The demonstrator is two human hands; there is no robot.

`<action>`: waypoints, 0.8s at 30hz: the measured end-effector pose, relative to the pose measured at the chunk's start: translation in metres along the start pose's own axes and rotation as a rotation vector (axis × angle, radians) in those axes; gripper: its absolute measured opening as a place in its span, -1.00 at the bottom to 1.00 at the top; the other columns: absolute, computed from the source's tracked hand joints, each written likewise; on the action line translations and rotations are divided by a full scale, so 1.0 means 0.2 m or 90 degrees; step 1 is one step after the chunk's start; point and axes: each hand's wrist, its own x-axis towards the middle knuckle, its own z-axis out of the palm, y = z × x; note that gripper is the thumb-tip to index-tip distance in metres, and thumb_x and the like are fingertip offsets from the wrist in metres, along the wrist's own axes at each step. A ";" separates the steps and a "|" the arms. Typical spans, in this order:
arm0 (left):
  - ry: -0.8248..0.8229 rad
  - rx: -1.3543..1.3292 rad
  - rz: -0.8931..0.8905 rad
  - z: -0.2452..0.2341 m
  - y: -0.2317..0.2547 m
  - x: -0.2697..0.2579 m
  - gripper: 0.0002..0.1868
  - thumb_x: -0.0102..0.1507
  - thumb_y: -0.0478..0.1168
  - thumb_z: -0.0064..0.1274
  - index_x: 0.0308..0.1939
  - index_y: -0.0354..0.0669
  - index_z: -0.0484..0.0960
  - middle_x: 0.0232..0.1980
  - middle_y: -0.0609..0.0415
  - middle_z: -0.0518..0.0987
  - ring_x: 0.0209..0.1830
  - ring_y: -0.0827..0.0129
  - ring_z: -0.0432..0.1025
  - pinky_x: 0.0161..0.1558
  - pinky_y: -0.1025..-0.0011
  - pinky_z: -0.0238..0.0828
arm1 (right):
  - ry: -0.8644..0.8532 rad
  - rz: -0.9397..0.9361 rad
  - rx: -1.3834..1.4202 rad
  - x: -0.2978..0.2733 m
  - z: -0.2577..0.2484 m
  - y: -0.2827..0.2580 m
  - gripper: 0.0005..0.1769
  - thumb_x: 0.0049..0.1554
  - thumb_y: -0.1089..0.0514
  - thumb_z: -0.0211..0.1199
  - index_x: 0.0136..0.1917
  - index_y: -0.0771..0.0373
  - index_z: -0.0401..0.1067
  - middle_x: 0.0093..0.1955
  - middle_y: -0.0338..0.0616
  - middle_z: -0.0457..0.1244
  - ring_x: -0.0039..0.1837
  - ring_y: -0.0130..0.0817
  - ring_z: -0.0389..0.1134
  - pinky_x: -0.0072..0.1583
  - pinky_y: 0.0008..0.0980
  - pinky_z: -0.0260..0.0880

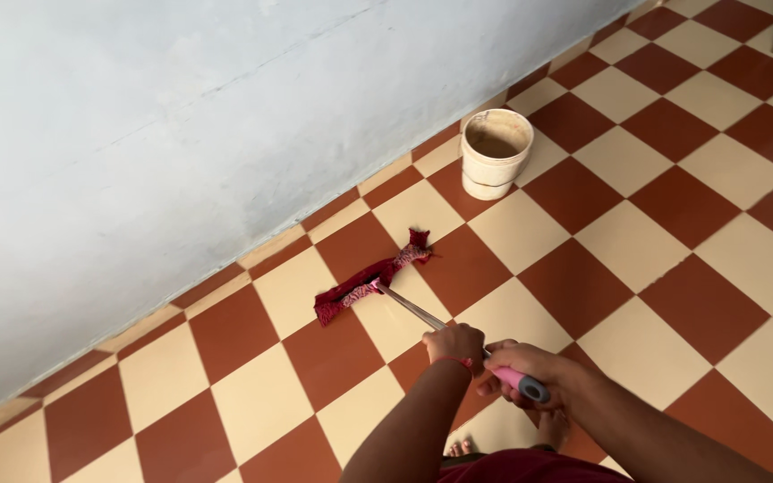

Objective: The person mops a checkered tiled floor using a flat mop with a red cloth. They move the mop back and forth along the wall and across the room. Midway through, they remove the cloth, wring it out in a bucket of water, and reattach it to the mop before continuing to clean.

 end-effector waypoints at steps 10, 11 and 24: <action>0.146 -0.148 0.124 0.12 0.10 -0.22 -0.74 0.19 0.04 0.13 -0.17 0.04 0.71 -0.14 0.06 0.67 -0.12 0.19 0.62 -0.17 0.21 0.53 | -0.005 0.056 0.065 -0.37 -0.07 0.01 -0.32 0.15 0.24 -0.05 0.55 0.19 0.06 -0.16 0.22 0.36 -0.51 -0.35 0.22 -0.50 -0.44 0.22; 0.147 -0.152 0.121 0.13 0.10 -0.23 -0.74 0.20 0.05 0.12 -0.16 0.04 0.71 -0.15 0.07 0.68 -0.12 0.19 0.62 -0.16 0.21 0.53 | 0.006 0.047 0.034 -0.36 -0.07 0.01 -0.30 0.14 0.24 -0.03 0.56 0.20 0.07 -0.18 0.17 0.36 -0.52 -0.36 0.22 -0.52 -0.44 0.20; 0.089 -0.091 -0.001 0.02 0.14 -0.21 -0.60 0.16 0.05 0.25 0.03 0.07 0.66 0.09 0.08 0.62 0.35 -0.10 0.30 0.12 -0.67 0.19 | -0.152 0.093 0.226 0.00 -0.31 0.24 -0.57 0.29 -0.05 0.03 0.05 0.43 0.26 -0.43 -0.06 0.20 -0.57 -0.43 0.19 -0.54 -0.52 0.20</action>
